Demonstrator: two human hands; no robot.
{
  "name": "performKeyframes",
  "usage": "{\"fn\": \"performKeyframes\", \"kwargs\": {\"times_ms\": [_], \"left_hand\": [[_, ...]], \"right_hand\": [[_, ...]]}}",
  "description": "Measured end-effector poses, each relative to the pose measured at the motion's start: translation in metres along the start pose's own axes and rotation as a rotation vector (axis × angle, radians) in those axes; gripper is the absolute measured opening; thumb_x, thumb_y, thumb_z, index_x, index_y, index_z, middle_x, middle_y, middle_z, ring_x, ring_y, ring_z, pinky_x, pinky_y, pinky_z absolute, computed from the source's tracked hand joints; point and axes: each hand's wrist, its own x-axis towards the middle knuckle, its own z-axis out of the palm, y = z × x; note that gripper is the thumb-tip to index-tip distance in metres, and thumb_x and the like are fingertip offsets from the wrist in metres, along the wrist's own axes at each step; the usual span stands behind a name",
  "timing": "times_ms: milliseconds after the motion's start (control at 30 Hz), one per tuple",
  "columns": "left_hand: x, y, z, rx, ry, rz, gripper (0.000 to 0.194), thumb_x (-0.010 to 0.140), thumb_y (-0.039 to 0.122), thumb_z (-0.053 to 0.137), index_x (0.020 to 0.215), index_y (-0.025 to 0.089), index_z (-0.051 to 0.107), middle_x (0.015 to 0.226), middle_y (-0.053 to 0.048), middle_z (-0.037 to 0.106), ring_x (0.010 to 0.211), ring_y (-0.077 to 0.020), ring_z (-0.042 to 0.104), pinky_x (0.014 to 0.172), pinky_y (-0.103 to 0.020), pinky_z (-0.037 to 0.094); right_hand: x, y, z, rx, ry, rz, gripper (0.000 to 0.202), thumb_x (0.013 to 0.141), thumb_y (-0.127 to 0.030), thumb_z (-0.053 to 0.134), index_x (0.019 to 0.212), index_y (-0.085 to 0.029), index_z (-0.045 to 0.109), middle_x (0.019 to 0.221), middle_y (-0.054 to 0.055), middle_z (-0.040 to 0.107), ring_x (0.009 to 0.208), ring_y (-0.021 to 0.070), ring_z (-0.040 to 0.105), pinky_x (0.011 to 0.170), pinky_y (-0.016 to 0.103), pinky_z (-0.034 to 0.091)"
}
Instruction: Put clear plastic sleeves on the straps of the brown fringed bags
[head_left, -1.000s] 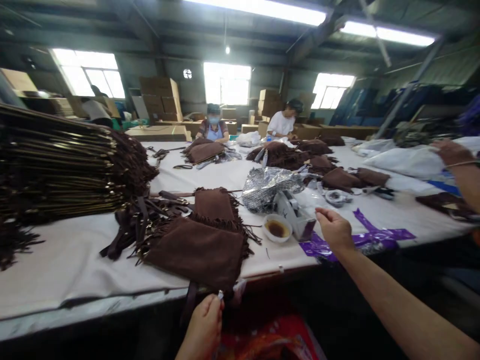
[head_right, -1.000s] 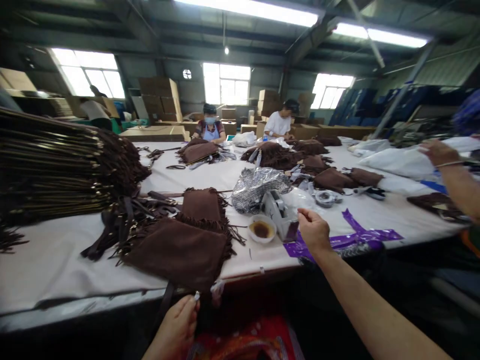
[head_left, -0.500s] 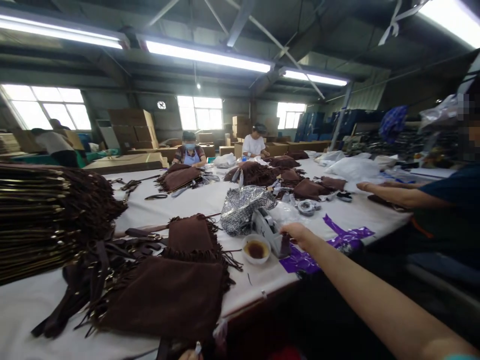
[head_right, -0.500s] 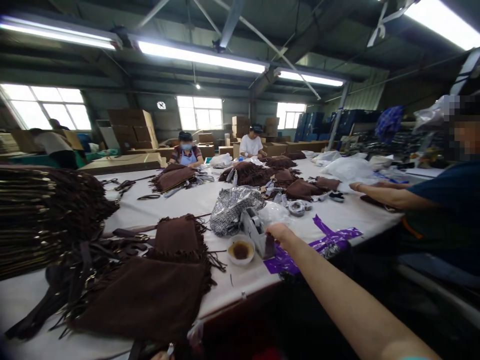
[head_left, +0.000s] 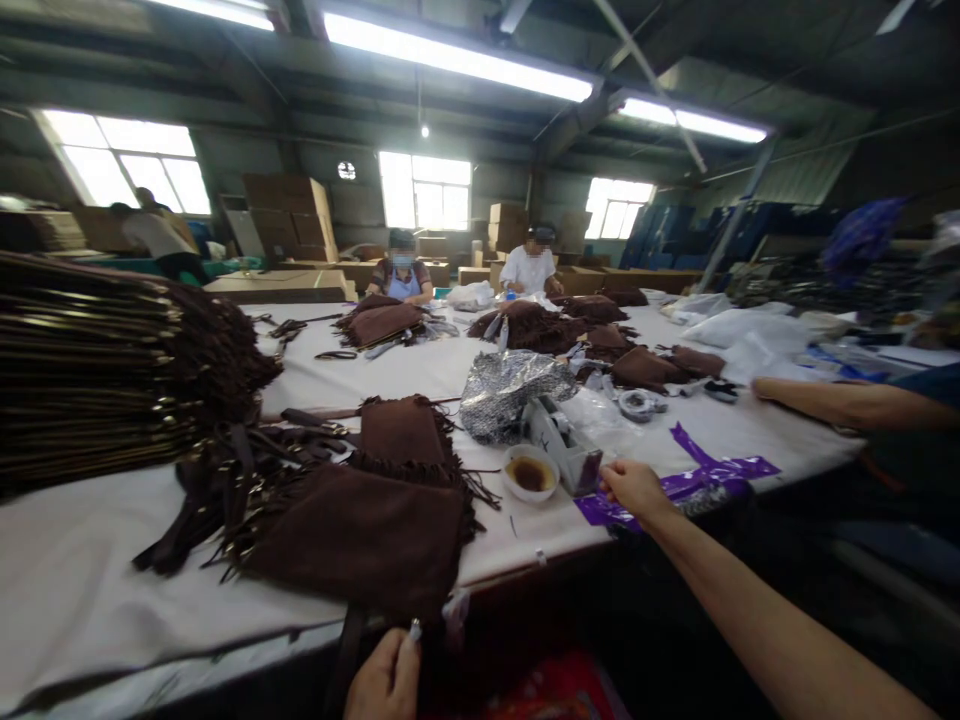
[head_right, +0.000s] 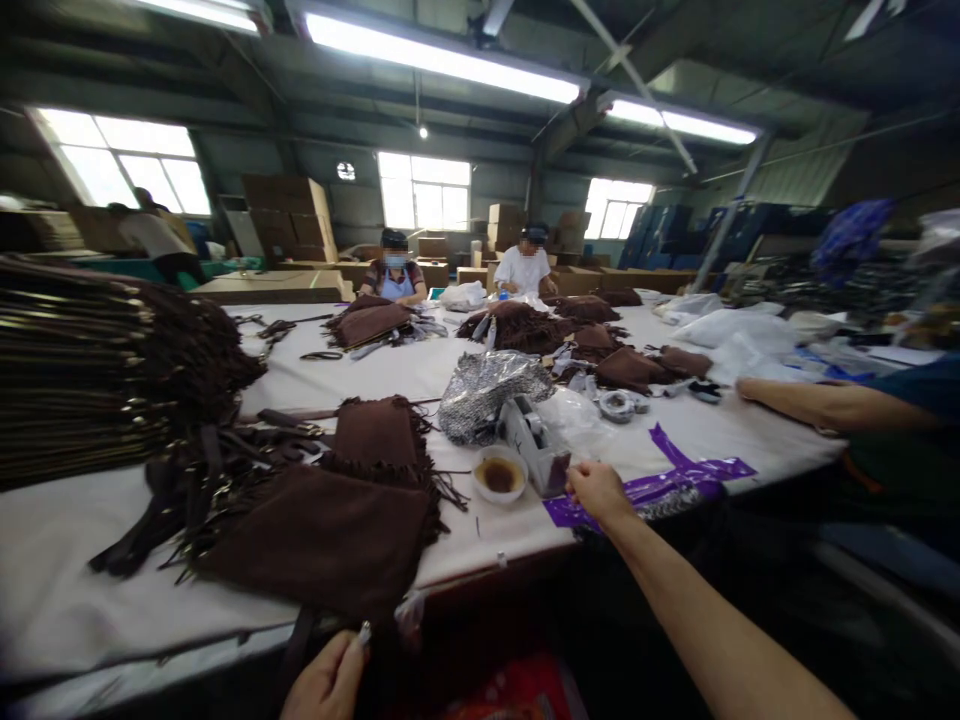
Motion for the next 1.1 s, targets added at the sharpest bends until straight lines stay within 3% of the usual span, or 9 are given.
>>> {"fn": "performKeyframes", "kwargs": {"times_ms": [133,300,400,500,633,767,867,1000,1100], "left_hand": [[-0.015,0.018,-0.002,0.064,0.046,0.067,0.036,0.090,0.044,0.042,0.066,0.020,0.051,0.062,0.001,0.050,0.060,-0.0142,0.042,0.058,-0.026,0.031],[-0.022,0.019,-0.002,0.208,0.063,0.159,0.030,0.095,0.031,0.035,0.072,0.020,0.050,0.065,0.000,0.052,0.060,-0.0140,0.044,0.059,-0.028,0.029],[-0.026,0.019,-0.003,0.282,0.069,0.193,0.028,0.095,0.028,0.034,0.074,0.020,0.050,0.068,-0.001,0.054,0.062,-0.0147,0.047,0.060,-0.028,0.031],[-0.030,0.018,-0.004,0.365,0.064,0.224,0.029,0.096,0.028,0.033,0.076,0.021,0.051,0.074,-0.003,0.058,0.065,-0.0159,0.051,0.062,-0.028,0.035],[-0.032,0.012,-0.006,0.500,0.062,0.250,0.027,0.096,0.027,0.033,0.081,0.020,0.054,0.081,-0.008,0.062,0.072,-0.0190,0.058,0.065,-0.030,0.041],[-0.032,0.003,-0.007,0.619,0.061,0.287,0.022,0.096,0.027,0.037,0.088,0.019,0.056,0.083,-0.010,0.065,0.072,-0.0212,0.062,0.063,-0.031,0.045],[-0.033,-0.004,-0.007,0.703,0.150,0.347,0.020,0.096,0.027,0.038,0.103,0.017,0.054,0.083,-0.011,0.068,0.070,-0.0224,0.065,0.060,-0.031,0.047],[-0.035,-0.012,-0.006,0.774,0.309,0.528,0.025,0.097,0.025,0.040,0.119,0.015,0.044,0.083,-0.008,0.069,0.065,-0.0205,0.065,0.056,-0.029,0.049],[-0.035,-0.013,-0.007,0.782,0.294,0.625,0.025,0.096,0.019,0.038,0.120,0.015,0.043,0.081,-0.006,0.067,0.063,-0.0197,0.063,0.055,-0.029,0.048]], "right_hand": [[-0.028,-0.003,0.016,-0.118,-0.165,-0.024,0.023,0.072,-0.029,0.058,0.052,-0.020,0.060,0.048,0.003,0.060,0.044,0.0154,0.052,0.049,0.027,0.037],[-0.132,-0.045,0.081,0.153,-0.793,-0.156,0.031,0.080,-0.047,0.056,0.068,-0.019,0.061,0.062,0.000,0.064,0.048,0.0109,0.053,0.049,0.022,0.038],[-0.185,-0.080,0.126,0.309,-0.952,-0.110,0.030,0.080,-0.046,0.056,0.070,-0.018,0.060,0.058,-0.002,0.061,0.043,0.0082,0.048,0.044,0.019,0.034],[-0.205,-0.100,0.160,0.271,-0.902,-0.088,0.030,0.081,-0.040,0.054,0.064,-0.017,0.058,0.051,-0.002,0.057,0.038,0.0072,0.044,0.040,0.018,0.032],[-0.203,-0.102,0.182,0.137,-0.765,-0.049,0.024,0.080,-0.033,0.055,0.064,-0.016,0.061,0.051,-0.002,0.059,0.037,0.0075,0.045,0.037,0.018,0.032],[-0.199,-0.097,0.189,0.027,-0.747,-0.046,0.023,0.078,-0.031,0.056,0.060,-0.017,0.061,0.048,-0.001,0.060,0.035,0.0076,0.045,0.034,0.018,0.029],[-0.196,-0.096,0.191,-0.042,-0.767,-0.074,0.019,0.074,-0.028,0.057,0.060,-0.017,0.062,0.047,-0.001,0.060,0.036,0.0084,0.047,0.034,0.017,0.031],[-0.190,-0.100,0.191,-0.099,-0.836,-0.080,0.017,0.072,-0.026,0.056,0.059,-0.017,0.062,0.045,-0.001,0.059,0.035,0.0081,0.045,0.034,0.018,0.030],[-0.187,-0.104,0.189,-0.096,-0.872,-0.062,0.017,0.072,-0.025,0.056,0.058,-0.017,0.062,0.045,-0.001,0.059,0.035,0.0072,0.043,0.034,0.017,0.029]]}}
